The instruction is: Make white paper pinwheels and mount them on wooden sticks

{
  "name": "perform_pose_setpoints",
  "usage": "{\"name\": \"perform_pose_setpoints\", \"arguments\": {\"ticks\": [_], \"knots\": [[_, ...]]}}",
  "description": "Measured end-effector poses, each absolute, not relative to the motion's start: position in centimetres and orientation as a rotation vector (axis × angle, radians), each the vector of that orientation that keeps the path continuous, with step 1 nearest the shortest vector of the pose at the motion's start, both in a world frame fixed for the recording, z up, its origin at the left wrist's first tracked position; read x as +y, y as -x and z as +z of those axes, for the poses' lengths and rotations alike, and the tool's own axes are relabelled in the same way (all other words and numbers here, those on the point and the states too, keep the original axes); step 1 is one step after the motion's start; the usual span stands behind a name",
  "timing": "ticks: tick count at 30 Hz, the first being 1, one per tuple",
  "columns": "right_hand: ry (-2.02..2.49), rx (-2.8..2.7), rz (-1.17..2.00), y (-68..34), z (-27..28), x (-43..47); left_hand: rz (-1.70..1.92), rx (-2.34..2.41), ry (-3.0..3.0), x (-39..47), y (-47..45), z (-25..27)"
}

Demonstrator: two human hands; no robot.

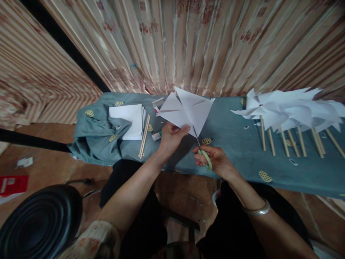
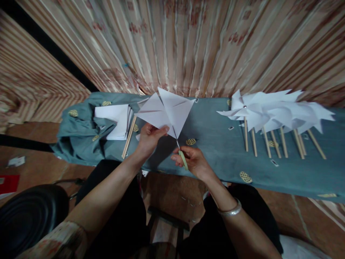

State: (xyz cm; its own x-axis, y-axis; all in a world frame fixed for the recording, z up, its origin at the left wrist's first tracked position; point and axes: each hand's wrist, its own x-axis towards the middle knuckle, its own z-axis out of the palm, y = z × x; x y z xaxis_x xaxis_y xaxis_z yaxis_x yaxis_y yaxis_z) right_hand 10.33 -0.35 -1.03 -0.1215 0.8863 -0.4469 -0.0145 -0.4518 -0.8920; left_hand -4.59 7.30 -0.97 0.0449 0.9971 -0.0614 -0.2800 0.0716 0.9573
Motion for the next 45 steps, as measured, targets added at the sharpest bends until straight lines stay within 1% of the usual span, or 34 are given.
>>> {"name": "perform_pose_setpoints", "arguments": {"ticks": [5,13,18,37,45], "knots": [[1.459,-1.006,1.699,-10.2,-0.9,-0.4,1.252,0.962,-0.860,7.3,4.5,-1.3],[1.455,-1.043,1.654,-10.2,-1.1,-0.7,1.255,1.058,-1.023,7.1,4.5,-1.9],[1.455,-1.043,1.639,-10.2,-0.8,-0.7,1.197,1.107,-1.050,6.8,4.4,-2.1],[1.460,-1.018,1.625,-10.1,-1.2,-0.5,1.227,1.078,-1.003,7.1,4.5,-2.0],[1.465,-1.058,1.576,-10.6,-1.7,-0.7,1.135,1.058,-1.083,6.4,4.3,-1.8]]}}
